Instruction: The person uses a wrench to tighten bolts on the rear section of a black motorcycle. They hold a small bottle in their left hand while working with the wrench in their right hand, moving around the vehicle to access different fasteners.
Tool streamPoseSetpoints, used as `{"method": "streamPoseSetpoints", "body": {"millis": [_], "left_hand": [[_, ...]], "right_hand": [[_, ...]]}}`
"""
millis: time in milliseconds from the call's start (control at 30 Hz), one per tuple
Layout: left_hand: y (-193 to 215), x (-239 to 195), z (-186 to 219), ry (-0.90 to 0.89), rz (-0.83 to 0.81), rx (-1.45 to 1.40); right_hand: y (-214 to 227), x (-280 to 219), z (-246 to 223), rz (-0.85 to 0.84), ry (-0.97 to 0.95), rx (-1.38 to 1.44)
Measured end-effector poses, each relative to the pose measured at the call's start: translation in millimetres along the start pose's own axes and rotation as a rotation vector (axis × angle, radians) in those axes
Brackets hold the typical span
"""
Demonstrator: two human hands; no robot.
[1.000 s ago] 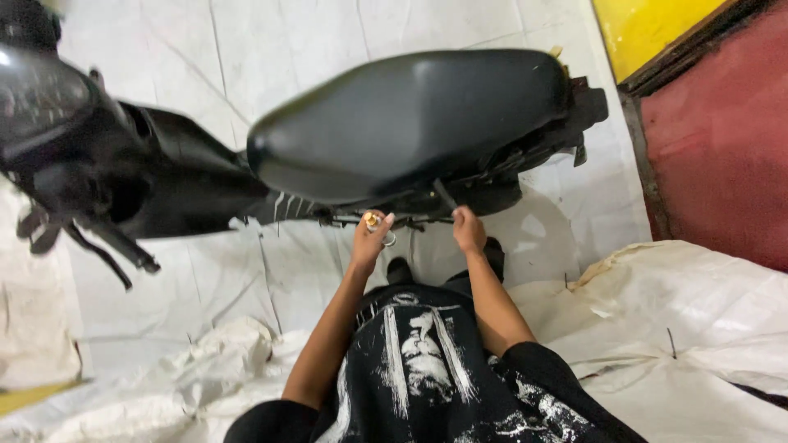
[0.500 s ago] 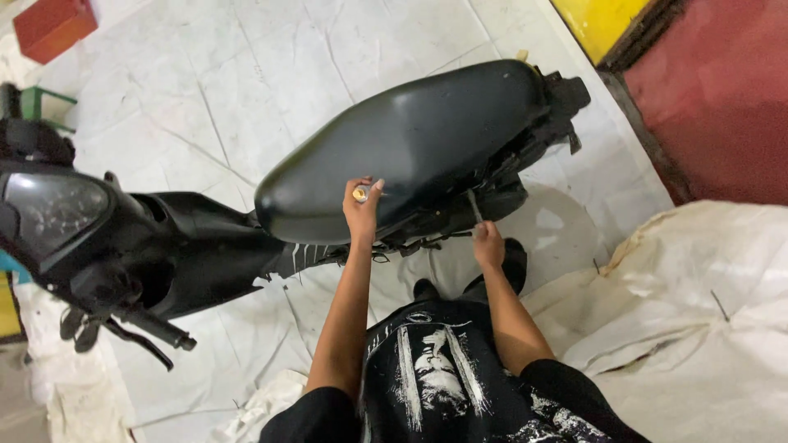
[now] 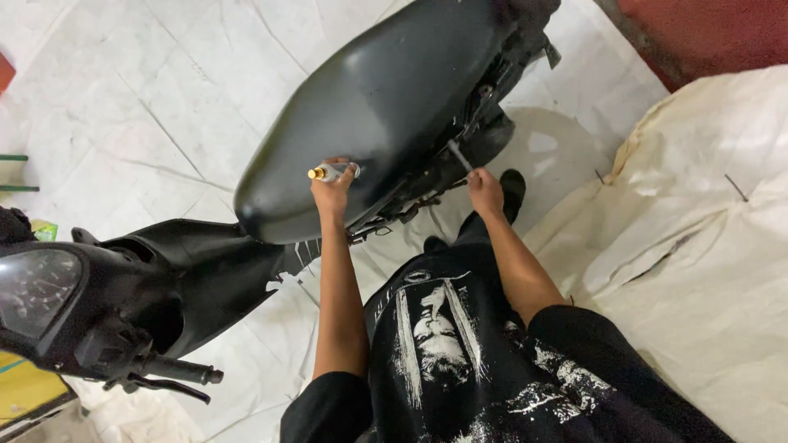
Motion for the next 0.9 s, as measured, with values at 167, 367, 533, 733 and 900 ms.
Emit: {"method": "streamPoseSetpoints", "body": {"millis": [167,367,533,733,900], "left_hand": [[-5,-8,24,-0.17,-0.002,0.064],[-3,-22,35,-0.292,0.002,0.014],[-10,-14,21,-0.277,0.02,0.002],[-16,-16,9,-0.161,0.029,0.083],[-16,-8,-3,-0.003,0.051,0.111]], "right_hand": [[-18,12,17,-0.085,0.008,-0.137],[7,7,8,-0.011,0.019,-0.162],[39,13,-18,0.068,0.068,-0.214],[39,10,-21,-0.105,0.098,-0.343],[66,39,-25,0.013,0.001,-0.276]]}}
Point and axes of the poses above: each hand's wrist, its own x-axis towards the middle knuckle, its own y-axis out of the back of the hand, z = x × y, the point moved 9 cm from there along x, towards the middle knuckle, and after that the axes turned 3 degrees about -y, right-handed, at the moved point
